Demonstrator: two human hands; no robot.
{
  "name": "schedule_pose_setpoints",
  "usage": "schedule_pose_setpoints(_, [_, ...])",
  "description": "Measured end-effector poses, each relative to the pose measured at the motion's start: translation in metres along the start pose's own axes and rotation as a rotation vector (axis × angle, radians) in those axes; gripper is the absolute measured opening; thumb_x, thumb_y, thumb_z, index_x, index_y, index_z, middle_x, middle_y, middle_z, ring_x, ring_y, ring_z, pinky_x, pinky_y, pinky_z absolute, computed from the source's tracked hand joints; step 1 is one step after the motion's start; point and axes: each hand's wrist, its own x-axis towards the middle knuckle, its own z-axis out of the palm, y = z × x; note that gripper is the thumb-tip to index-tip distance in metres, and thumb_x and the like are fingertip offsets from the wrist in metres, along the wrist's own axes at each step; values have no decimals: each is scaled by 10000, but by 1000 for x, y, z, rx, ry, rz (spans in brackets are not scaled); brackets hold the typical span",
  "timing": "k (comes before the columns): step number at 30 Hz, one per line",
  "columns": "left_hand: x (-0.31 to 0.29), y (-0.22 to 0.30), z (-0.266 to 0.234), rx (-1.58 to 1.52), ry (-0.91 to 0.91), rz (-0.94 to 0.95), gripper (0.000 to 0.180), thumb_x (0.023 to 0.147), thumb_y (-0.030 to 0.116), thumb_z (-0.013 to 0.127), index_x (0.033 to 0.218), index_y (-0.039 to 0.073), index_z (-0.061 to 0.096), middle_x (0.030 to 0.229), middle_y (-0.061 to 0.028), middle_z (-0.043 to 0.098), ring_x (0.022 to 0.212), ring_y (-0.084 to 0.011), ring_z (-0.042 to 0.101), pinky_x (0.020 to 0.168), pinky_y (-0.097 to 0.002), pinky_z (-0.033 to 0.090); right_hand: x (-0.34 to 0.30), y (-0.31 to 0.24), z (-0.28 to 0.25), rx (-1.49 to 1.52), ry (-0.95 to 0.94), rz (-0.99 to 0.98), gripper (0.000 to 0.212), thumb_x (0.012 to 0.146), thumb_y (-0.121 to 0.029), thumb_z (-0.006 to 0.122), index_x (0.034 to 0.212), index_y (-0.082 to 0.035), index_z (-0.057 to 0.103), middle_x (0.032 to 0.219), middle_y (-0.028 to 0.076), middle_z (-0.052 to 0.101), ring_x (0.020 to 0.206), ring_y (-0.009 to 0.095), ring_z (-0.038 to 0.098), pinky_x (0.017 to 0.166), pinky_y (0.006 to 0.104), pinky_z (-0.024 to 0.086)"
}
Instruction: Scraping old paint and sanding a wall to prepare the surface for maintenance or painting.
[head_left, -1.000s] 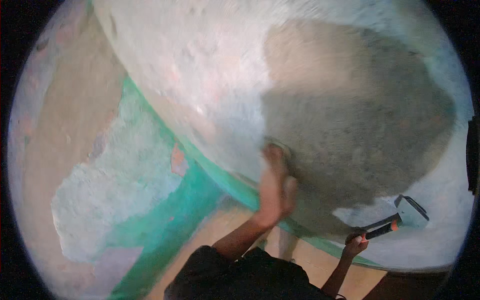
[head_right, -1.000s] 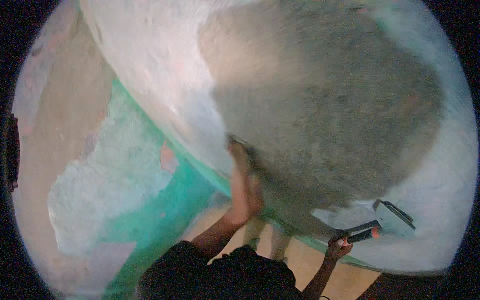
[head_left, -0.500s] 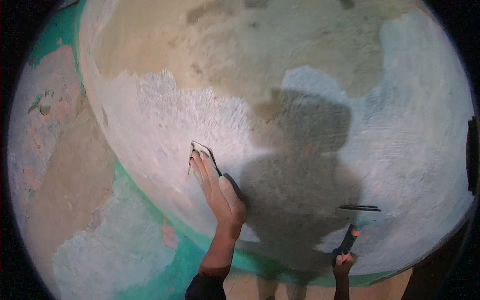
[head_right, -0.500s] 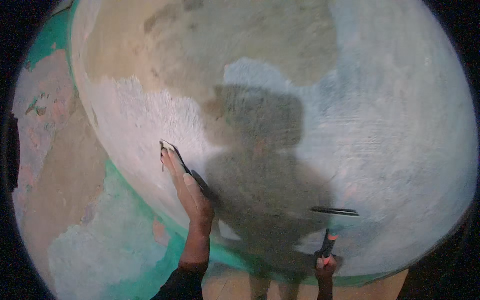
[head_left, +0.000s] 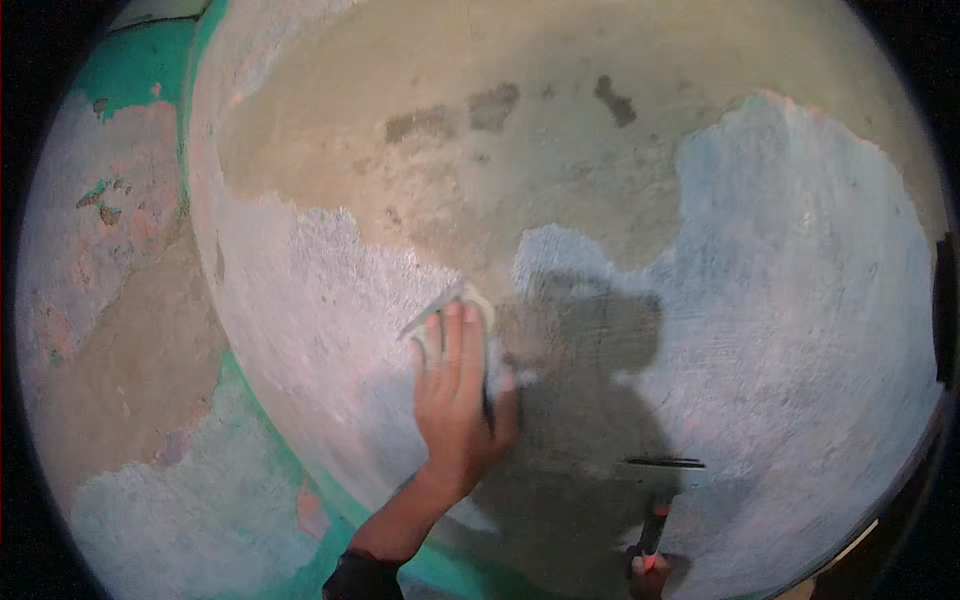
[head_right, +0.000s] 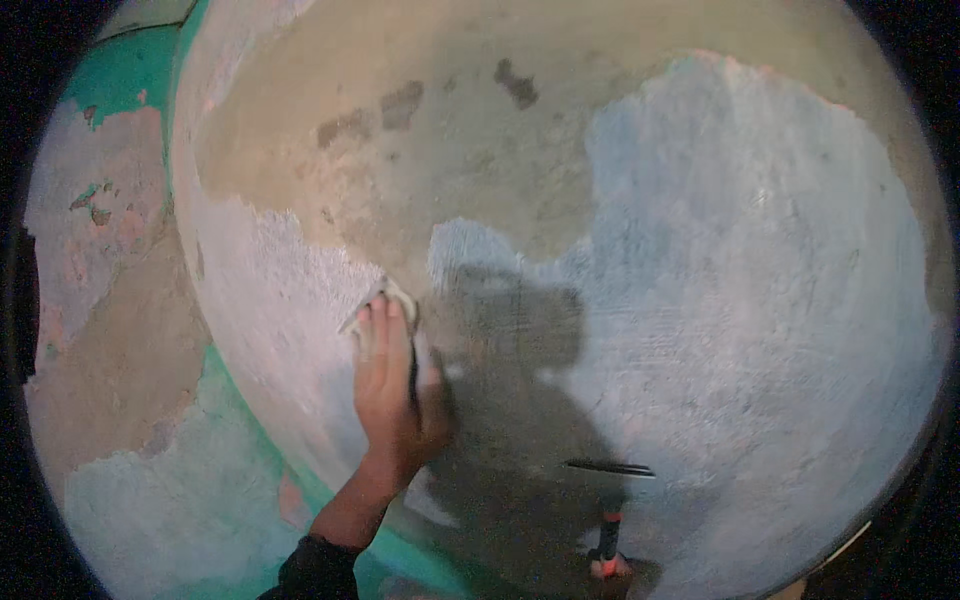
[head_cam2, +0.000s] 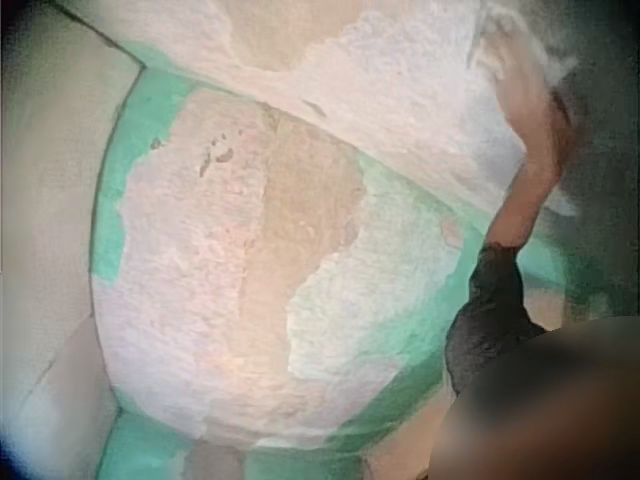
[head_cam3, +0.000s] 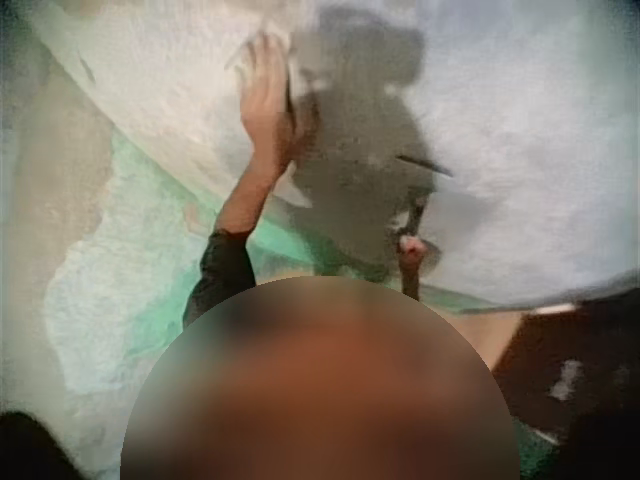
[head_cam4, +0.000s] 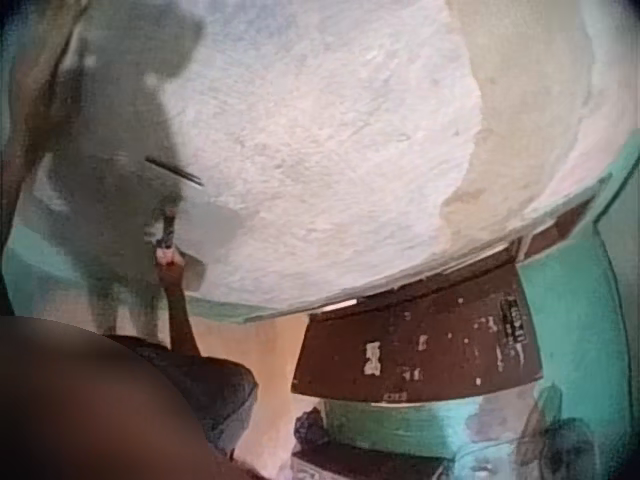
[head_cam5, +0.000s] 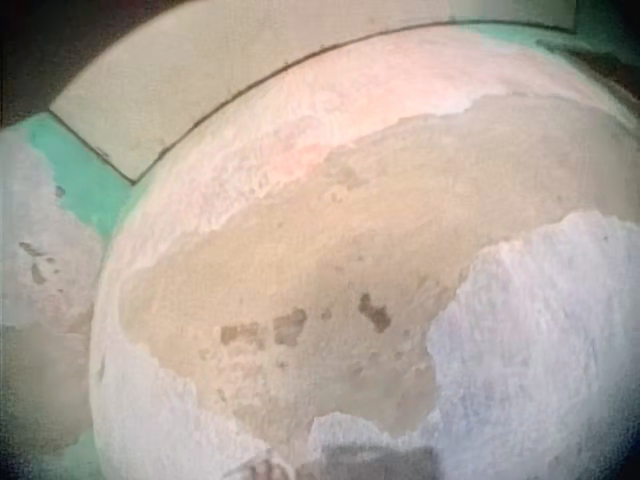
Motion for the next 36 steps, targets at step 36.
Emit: schedule_pose_setpoints(36, [64, 58, -15, -16, -34, 81, 641, 874, 276, 622, 1395, -28, 407, 1432, -243, 408, 1349, -384, 375, 1082, -547, 274, -9, 30, -1, -98, -125, -207, 408, 918, -115, 548, 642, -89, 249, 591, 21, 205, 528, 167, 231, 497, 347, 237])
